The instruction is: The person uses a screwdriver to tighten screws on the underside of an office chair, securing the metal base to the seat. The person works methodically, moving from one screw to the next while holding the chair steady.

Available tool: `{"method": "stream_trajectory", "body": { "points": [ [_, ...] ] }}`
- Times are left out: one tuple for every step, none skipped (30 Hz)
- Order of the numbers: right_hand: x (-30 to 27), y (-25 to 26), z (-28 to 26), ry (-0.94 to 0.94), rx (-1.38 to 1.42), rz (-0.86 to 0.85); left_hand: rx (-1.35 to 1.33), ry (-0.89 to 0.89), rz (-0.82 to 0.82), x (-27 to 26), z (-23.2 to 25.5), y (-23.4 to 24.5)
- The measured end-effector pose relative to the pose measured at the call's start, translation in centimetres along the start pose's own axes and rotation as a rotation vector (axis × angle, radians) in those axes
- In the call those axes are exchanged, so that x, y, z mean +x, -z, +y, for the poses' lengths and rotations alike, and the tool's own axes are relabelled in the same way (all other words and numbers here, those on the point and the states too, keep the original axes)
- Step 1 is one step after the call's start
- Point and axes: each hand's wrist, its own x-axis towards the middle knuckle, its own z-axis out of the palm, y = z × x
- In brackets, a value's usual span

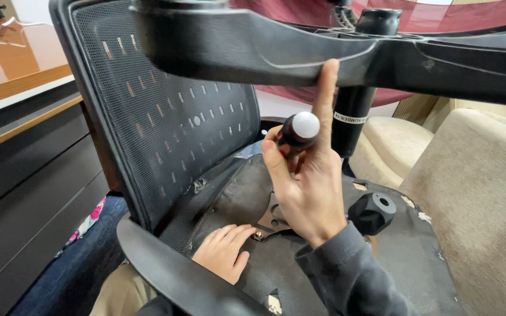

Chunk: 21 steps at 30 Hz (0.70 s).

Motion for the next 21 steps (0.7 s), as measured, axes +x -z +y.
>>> {"method": "stream_trajectory", "body": {
  "points": [
    [0.1,0.0,0.0,0.018,-0.047,-0.020,0.008,0.005,-0.007,0.0,0.0,0.0],
    [0.2,-0.1,0.1,0.013,-0.028,-0.042,0.016,0.010,-0.014,0.1,0.1,0.0],
    [0.3,-0.2,0.2,0.006,-0.010,-0.063,0.024,0.015,-0.022,0.1,0.1,0.0],
    [0.3,-0.3,0.5,0.000,0.009,-0.084,0.014,0.026,-0.023,0.2,0.2,0.1],
    [0.1,-0.4,0.9,0.016,0.036,-0.083,0.004,0.042,-0.026,0.1,0.3,0.1],
    [-0.1,-0.4,1.4,0.031,0.062,-0.082,-0.007,0.057,-0.030,0.0,0.3,0.1],
    [-0.4,-0.6,2.0,0.049,0.090,-0.085,-0.003,0.049,-0.023,0.0,0.4,0.1],
    [-1.0,-0.7,2.7,-0.034,0.130,-0.030,0.001,0.040,-0.015,0.1,0.4,0.1],
    [-2.0,-0.7,3.4,-0.116,0.173,0.023,0.007,0.033,-0.007,0.2,0.3,0.1],
    [-3.0,-0.7,4.2,-0.200,0.215,0.076,0.018,0.026,-0.020,0.2,0.3,0.2],
    [-3.9,-0.3,5.2,-0.411,0.250,0.141,0.025,0.021,-0.032,0.2,0.3,0.3],
    [-4.8,0.1,6.2,-0.623,0.281,0.204,0.031,0.017,-0.045,0.2,0.2,0.3],
    [-5.9,0.8,7.1,-0.696,0.387,0.185,0.017,0.022,-0.040,0.1,0.2,0.3],
    [-6.9,1.5,8.1,-0.770,0.493,0.167,0.003,0.028,-0.034,0.1,0.2,0.3],
    [-7.8,1.8,9.1,-0.769,0.391,0.158,-0.010,0.028,-0.031,0.1,0.3,0.3],
    [-8.7,2.1,9.9,-0.768,0.289,0.148,-0.004,0.038,-0.019,0.1,0.6,0.2],
    [-9.2,2.3,10.7,-0.762,0.191,0.138,0.007,0.046,-0.005,0.2,0.6,0.3],
    [-9.6,2.4,11.4,-0.730,0.179,0.139,0.017,0.055,0.009,0.3,0.8,0.3],
    [-10.0,2.3,11.9,-0.700,0.169,0.138,0.013,0.058,0.007,0.2,0.9,0.4],
    [-10.2,2.3,12.2,-0.670,0.159,0.136,0.009,0.061,0.004,0.2,1.0,0.5],
    [-10.3,2.2,12.5,-0.650,0.138,0.115,0.005,0.065,0.004,0.2,1.1,0.5]
  ]
}}
